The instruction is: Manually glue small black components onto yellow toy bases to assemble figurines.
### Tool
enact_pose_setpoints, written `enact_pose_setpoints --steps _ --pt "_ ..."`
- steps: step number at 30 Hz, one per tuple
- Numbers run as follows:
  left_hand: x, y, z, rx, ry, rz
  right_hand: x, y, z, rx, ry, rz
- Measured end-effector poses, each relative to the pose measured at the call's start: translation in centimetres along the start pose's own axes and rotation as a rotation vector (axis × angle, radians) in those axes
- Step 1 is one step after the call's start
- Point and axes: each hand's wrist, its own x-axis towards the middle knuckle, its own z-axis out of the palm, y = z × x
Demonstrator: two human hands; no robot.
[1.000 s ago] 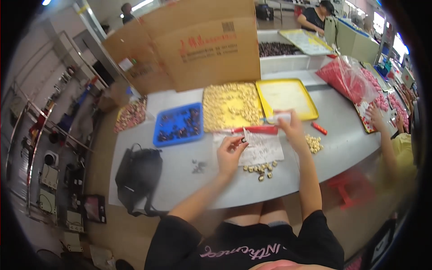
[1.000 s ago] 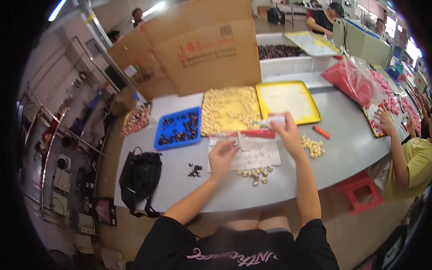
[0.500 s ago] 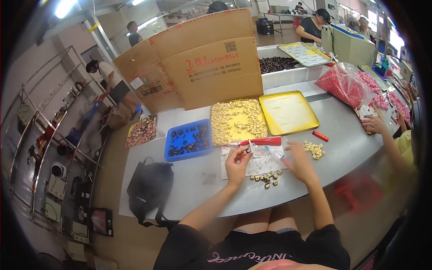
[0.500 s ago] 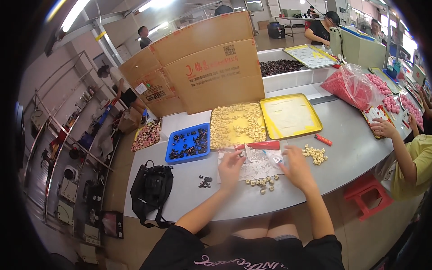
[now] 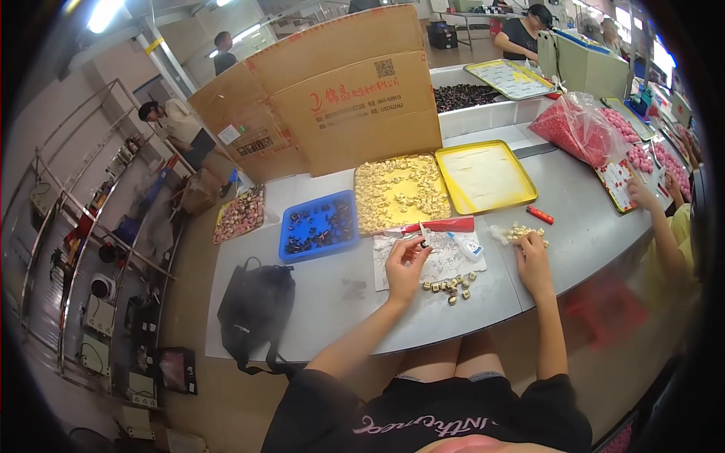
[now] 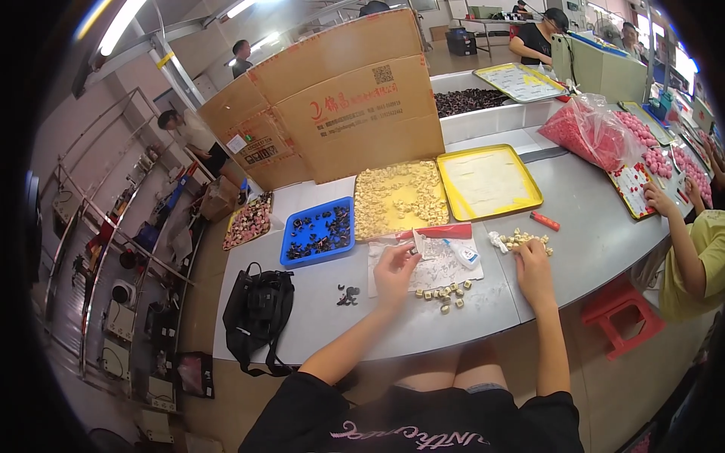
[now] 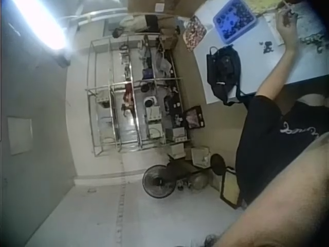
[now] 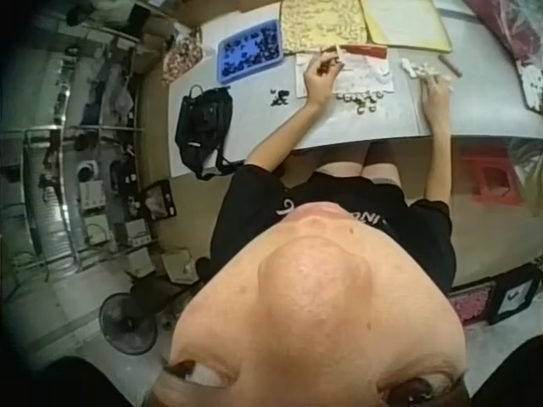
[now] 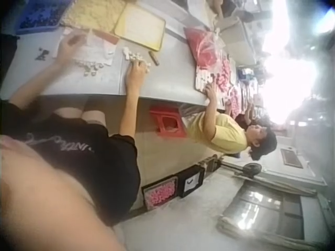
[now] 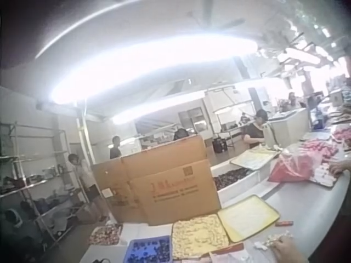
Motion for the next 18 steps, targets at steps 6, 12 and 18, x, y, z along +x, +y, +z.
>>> enact_pose_setpoints --steps 6,12,18 --pt "-0.4 0.2 0.0 0.015 -0.029 0.018 -0.8 -2.0 -1.9 -0.165 -0.028 0.003" --pt "-0.6 0.4 0.6 0.017 -0.078 0.019 -1.2 -0.1 -1.3 -0.031 -0.052 0.020" --pt "-0.1 0.8 0.5 0.107 -0.083 0.083 1.2 -1.3 -1.3 0.043 0.041 -0.032"
